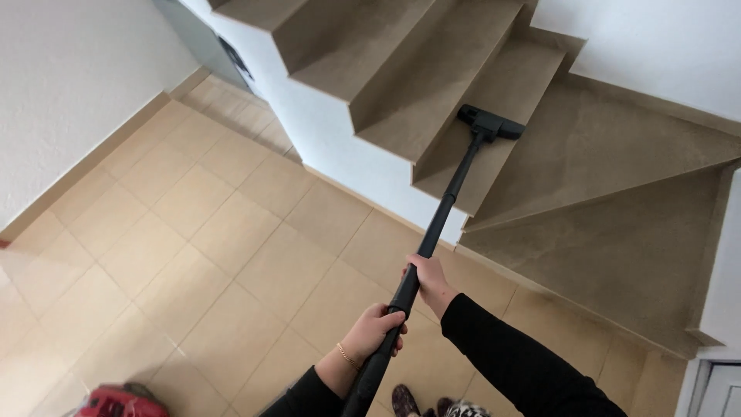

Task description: The person vacuums a tiled floor, then moves to vacuum carpeted stairs step by step, and returns to vacuum the tiled floor again. The vacuum cleaner is a red canister model with a long hose and floor nozzle.

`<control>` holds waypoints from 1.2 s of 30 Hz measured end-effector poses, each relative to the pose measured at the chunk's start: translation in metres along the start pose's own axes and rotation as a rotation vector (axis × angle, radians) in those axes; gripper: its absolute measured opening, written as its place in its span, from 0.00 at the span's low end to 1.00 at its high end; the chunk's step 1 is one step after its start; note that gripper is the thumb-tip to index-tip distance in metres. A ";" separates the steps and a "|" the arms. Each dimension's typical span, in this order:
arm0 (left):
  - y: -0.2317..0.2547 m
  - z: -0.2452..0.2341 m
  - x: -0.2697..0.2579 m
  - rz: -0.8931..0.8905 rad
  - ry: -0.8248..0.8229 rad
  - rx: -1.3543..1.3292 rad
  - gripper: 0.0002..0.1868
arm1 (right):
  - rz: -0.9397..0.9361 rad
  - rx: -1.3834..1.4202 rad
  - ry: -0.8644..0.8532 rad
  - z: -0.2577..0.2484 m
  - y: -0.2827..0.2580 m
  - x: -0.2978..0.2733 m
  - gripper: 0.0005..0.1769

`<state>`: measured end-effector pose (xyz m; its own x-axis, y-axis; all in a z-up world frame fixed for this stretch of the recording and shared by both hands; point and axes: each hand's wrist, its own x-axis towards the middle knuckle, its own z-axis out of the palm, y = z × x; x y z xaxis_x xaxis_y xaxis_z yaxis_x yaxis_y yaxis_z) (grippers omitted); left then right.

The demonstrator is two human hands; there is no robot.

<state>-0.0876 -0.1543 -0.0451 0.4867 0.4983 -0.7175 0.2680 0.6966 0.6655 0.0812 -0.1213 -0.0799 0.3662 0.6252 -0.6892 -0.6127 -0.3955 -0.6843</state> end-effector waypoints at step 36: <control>-0.202 -0.102 -0.204 0.034 -0.017 -0.022 0.13 | 0.052 0.007 -0.012 0.041 0.227 -0.186 0.10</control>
<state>-0.3259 -0.3433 -0.0543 0.5098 0.5133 -0.6904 0.2329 0.6902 0.6851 -0.1547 -0.2994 -0.0971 0.3250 0.6122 -0.7208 -0.6358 -0.4228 -0.6457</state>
